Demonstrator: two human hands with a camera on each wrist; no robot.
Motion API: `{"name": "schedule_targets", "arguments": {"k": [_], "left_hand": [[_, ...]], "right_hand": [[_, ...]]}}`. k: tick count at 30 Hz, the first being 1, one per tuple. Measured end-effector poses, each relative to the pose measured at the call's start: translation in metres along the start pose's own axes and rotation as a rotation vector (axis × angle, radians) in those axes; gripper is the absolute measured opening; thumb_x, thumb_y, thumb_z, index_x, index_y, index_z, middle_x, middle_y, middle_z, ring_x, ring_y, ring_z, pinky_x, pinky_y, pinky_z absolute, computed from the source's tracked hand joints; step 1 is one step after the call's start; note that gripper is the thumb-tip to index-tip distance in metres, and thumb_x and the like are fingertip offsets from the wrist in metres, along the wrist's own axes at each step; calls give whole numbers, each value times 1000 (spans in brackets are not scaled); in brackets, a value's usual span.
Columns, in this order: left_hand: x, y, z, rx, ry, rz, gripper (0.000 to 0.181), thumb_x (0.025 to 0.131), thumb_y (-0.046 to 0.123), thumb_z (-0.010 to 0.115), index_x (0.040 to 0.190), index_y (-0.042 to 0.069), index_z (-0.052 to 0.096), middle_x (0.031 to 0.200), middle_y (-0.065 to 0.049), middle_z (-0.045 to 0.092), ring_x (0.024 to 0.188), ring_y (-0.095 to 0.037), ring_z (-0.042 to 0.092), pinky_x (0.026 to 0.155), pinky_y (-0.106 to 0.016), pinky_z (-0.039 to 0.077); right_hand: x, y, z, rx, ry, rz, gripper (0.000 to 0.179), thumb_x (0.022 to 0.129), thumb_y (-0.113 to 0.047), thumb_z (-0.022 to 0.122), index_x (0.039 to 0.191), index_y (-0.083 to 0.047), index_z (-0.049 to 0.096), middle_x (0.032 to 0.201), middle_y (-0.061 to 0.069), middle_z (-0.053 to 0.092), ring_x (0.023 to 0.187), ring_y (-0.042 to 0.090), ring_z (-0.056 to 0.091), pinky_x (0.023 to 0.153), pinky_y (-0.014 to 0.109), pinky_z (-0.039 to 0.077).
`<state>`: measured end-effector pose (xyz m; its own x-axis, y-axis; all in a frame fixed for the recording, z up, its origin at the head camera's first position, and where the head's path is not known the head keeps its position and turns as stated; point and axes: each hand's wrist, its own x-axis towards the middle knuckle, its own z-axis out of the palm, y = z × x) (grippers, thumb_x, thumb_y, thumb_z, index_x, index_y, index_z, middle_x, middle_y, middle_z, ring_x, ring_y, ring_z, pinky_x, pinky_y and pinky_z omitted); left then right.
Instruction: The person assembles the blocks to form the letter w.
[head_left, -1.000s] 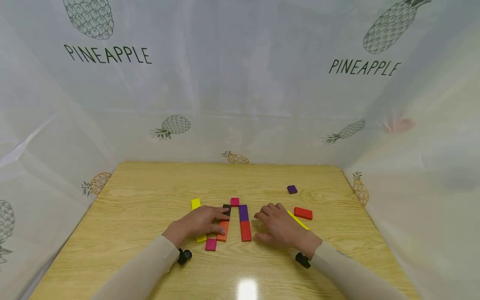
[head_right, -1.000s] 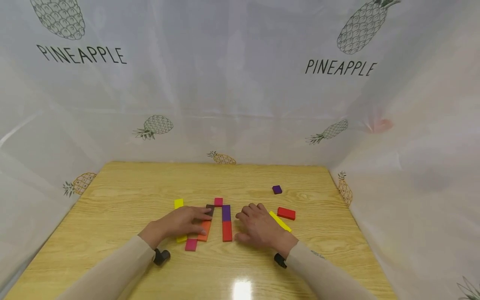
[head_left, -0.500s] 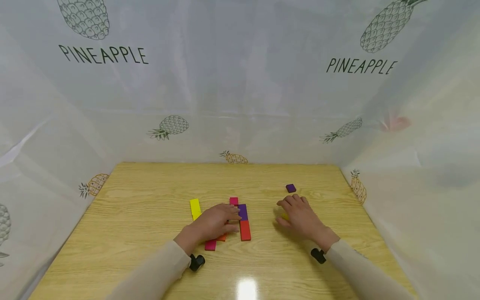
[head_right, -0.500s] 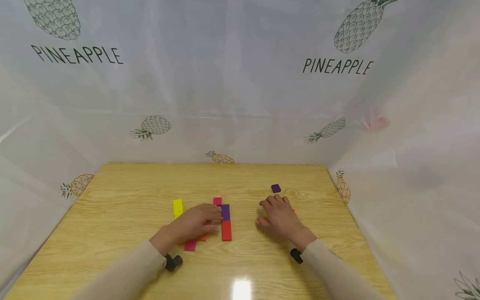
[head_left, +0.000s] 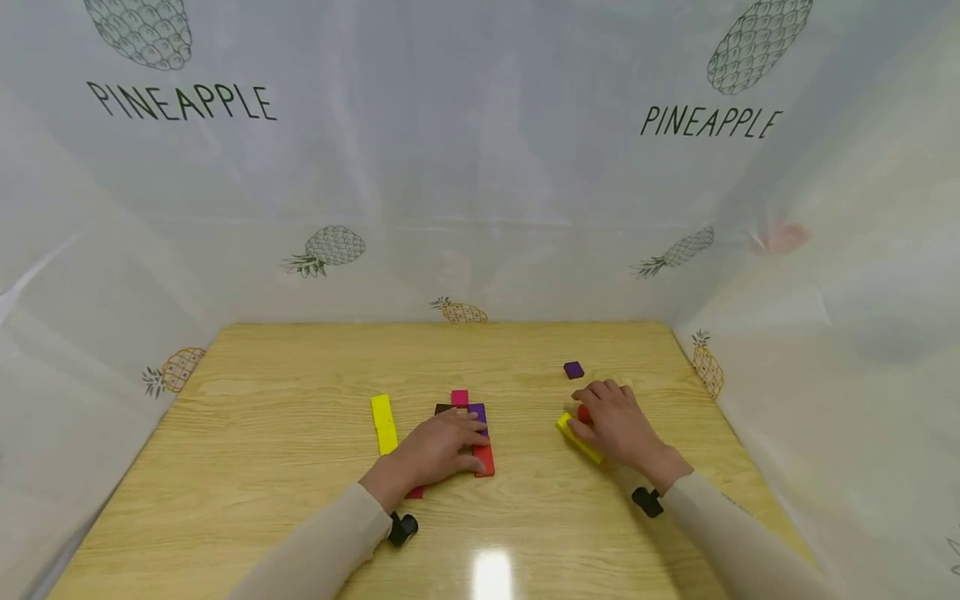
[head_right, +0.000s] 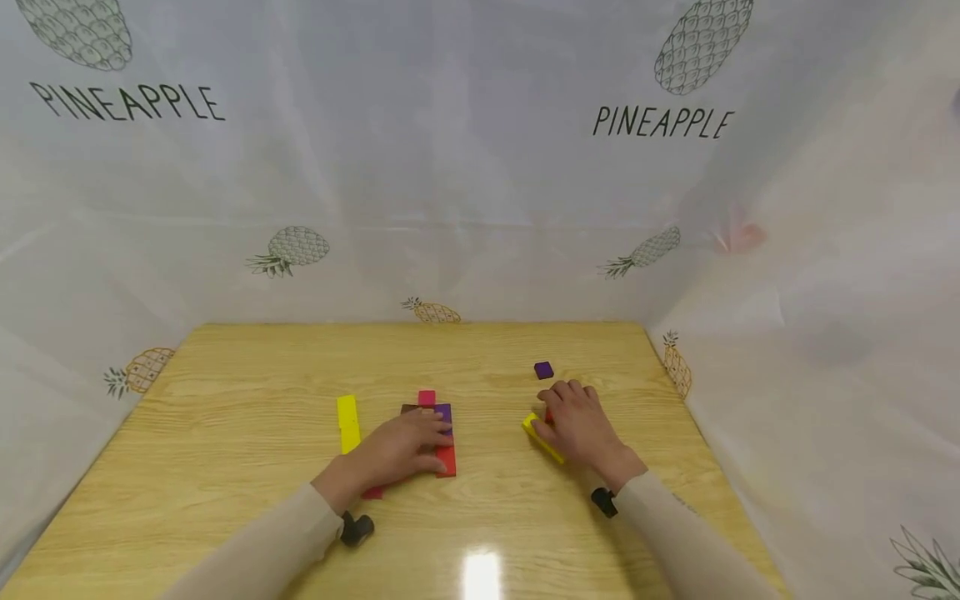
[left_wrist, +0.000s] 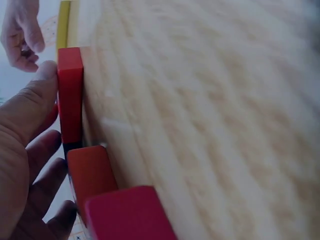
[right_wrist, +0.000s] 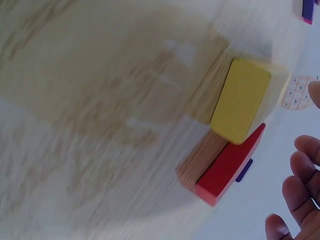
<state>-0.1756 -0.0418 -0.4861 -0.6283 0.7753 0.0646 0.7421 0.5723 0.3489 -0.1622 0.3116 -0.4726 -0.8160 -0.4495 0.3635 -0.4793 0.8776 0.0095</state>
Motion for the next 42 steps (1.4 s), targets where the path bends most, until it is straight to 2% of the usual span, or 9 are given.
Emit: {"name": "schedule_targets", "arguments": {"k": [6,10,21,28,34,38,42], "left_hand": [[-3,-5,0,-19,10,-1,48,99,45,71,137,17,73,149,-2,64,149,-25,50,129,-49,31],[-4,-5,-1,-20,1,-15,49,98,46,71,138,18,73,151,-1,63,150,-24,49,129,-48,31],[-3,-2,-2,-37,-13,-24,48,100,45,70,139,19,72,152,0,62,151,-24,47,129,-47,31],[-1,0,1,-19,-15,-25,47,100,47,69,140,22,72,152,2,62,151,-22,47,129,-45,32],[-2,0,2,-21,-18,-30,48,99,47,70,140,22,71,152,3,62,151,-21,47,129,-45,32],[-3,-1,2,-18,-18,-35,48,100,48,69,141,22,71,152,3,61,151,-20,47,129,-44,32],[-3,-3,2,-15,-17,-40,49,100,48,69,141,22,70,152,4,61,152,-20,46,130,-44,31]], "right_hand": [[10,11,-3,5,-67,82,40,98,-33,76,124,-2,71,115,15,68,106,38,59,90,60,49],[20,24,-5,11,-99,129,41,98,-30,74,126,-1,70,117,18,66,107,40,56,89,58,46],[42,60,7,-19,-148,130,48,100,-32,72,135,0,63,126,23,63,114,46,54,90,63,46],[47,65,15,5,-233,156,49,102,-30,67,143,-2,61,133,24,62,119,48,53,95,67,46],[50,64,24,16,-253,157,49,102,-27,64,146,-4,60,133,22,62,118,46,53,95,65,46],[52,63,27,10,-255,152,45,103,-26,64,142,-3,63,133,22,62,118,45,53,95,64,47],[54,62,28,24,-238,151,36,103,-25,65,131,-1,66,127,21,63,114,44,53,92,62,47]]}}
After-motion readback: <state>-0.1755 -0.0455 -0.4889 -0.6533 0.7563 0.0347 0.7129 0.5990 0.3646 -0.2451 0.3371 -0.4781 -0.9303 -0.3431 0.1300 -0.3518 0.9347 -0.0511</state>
